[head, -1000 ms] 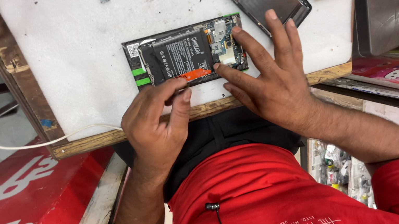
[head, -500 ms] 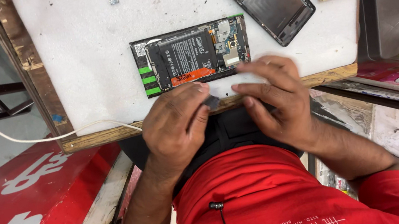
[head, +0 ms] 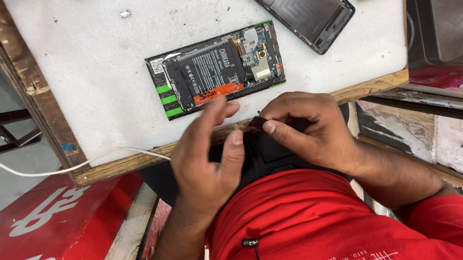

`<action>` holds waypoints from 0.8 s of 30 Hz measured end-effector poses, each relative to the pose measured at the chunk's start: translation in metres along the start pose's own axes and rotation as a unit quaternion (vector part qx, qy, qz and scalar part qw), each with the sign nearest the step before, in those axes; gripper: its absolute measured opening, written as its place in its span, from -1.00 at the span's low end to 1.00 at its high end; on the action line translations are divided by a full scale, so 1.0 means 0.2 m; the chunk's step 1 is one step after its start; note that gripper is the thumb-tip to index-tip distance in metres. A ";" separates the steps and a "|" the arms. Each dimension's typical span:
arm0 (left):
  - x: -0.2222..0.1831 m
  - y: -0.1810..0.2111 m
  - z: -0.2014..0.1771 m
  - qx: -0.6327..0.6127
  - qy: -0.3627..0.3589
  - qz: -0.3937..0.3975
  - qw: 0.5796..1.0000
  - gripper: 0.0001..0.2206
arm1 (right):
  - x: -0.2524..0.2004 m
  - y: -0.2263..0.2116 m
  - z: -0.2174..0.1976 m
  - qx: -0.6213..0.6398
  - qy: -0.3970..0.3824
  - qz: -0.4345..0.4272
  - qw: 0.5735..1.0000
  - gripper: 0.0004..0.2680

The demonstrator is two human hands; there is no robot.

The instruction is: The person works on a disassembled smartphone, adjusting internal components and connectors with fingers and a small tool. The person handles the battery, motherboard, and phone casing, occasionally picking up and setting down tools while repositioning the device on the workbench.

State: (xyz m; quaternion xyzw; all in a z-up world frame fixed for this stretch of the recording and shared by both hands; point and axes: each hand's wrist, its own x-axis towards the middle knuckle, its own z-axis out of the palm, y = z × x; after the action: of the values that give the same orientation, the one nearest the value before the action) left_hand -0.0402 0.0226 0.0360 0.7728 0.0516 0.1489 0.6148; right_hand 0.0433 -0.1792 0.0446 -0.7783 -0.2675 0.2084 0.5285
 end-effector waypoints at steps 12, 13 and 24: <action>0.03 0.02 -0.02 0.076 -0.060 0.004 0.995 -0.91 | -0.01 -0.05 -0.03 -0.106 0.019 -0.026 0.994 -0.91; 0.05 0.02 -0.04 0.101 -0.069 0.002 0.993 -0.91 | -0.01 -0.04 -0.04 -0.136 0.047 -0.043 0.989 -0.92; 0.45 0.03 -0.05 0.281 -0.244 0.103 0.922 -0.88 | 0.01 0.19 0.01 -0.353 0.127 -0.124 0.919 -0.80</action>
State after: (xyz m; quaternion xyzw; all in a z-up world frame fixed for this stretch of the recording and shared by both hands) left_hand 0.0409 0.0549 0.0581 0.9274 -0.1398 -0.0023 0.3470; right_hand 0.0512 -0.1878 0.0078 -0.8947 -0.3488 -0.0674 0.2706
